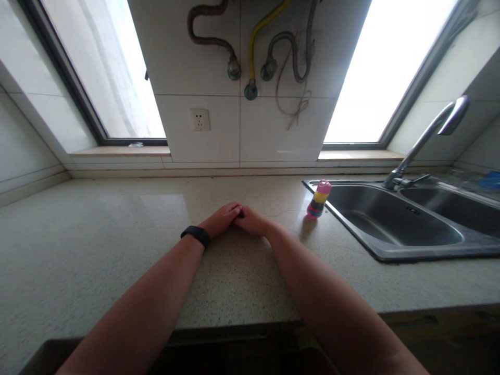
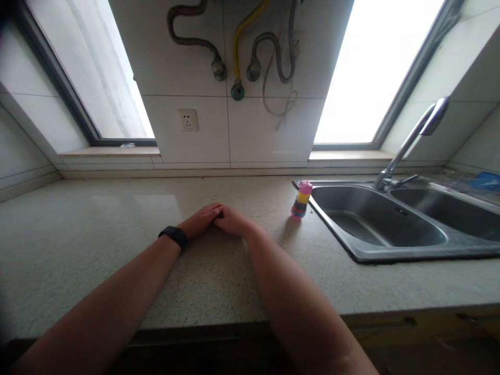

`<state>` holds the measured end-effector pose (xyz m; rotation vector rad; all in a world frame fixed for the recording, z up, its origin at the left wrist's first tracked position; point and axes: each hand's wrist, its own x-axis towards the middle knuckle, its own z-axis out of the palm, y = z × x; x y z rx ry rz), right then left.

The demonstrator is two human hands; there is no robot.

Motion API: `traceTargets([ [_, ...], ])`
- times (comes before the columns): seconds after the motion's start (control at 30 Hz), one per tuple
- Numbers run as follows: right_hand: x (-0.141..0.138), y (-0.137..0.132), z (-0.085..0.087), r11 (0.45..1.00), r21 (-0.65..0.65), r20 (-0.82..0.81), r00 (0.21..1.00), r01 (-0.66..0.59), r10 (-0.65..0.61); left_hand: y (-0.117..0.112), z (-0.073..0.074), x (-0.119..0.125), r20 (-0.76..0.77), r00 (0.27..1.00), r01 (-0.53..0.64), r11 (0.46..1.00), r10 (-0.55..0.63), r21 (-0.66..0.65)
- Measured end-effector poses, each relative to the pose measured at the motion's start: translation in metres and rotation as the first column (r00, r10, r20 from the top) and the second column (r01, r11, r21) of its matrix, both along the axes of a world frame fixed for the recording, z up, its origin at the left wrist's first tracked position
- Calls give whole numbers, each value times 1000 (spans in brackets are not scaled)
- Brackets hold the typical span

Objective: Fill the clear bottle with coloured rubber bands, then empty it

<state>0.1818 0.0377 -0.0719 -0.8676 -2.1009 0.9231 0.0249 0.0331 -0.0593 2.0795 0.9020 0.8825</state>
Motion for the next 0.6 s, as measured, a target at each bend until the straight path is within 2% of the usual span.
traceTargets([
  [0.17,0,2,-2,1000,5,42,999,22,-22,0,0,0,-9,1000,-4,1000,4,5],
  [0.6,-1,-2,4,1000,3,-7,1000,-31,31,-1,3,0,-24,1000,-9,1000,9,9],
])
